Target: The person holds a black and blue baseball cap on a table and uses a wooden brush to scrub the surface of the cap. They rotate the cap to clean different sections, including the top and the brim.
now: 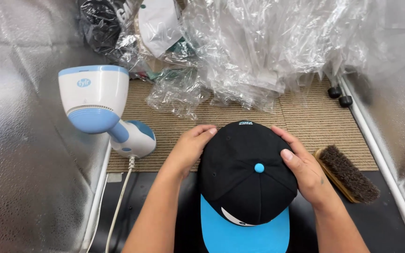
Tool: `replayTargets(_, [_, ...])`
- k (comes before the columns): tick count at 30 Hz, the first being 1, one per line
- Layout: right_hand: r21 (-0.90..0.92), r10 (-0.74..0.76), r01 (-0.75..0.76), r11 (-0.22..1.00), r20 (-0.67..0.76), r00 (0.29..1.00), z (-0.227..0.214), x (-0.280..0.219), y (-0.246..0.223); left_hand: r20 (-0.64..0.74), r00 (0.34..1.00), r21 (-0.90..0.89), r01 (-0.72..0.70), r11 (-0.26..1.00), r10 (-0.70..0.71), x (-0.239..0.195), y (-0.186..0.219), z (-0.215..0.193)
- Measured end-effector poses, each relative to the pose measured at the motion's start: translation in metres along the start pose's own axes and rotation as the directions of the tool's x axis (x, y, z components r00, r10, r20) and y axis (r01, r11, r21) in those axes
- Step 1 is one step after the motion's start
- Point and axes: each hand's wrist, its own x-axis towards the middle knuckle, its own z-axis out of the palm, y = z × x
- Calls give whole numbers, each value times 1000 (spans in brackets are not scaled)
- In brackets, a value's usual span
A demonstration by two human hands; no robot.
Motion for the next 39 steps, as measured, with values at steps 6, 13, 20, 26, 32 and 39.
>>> replayTargets(6, [18, -4, 4, 1000, -30, 1000, 8, 0, -4, 115, 993, -118, 42, 992, -28, 20, -7, 3])
replayTargets(13, [109, -58, 64, 992, -57, 997, 8, 12, 13, 139, 990, -325, 64, 944, -20, 16, -22, 4])
replayTargets(20, [16, -42, 43, 999, -28, 999, 1, 10, 4, 94, 995, -304, 50, 951, -22, 19, -28, 3])
replayTargets(26, [-4, -9, 9, 1000, -104, 995, 17, 2, -22, -1, 1000, -248, -18, 969, 18, 26, -52, 2])
replayTargets(32, [264, 307, -256, 930, -174, 936, 0, 8, 27, -149, 988, -233, -80, 969, 45, 34, -71, 10])
replayTargets(39, [532, 428, -358, 767, -9, 904, -21, 16, 64, -210, 977, -159, -66, 985, 31, 44, -80, 6])
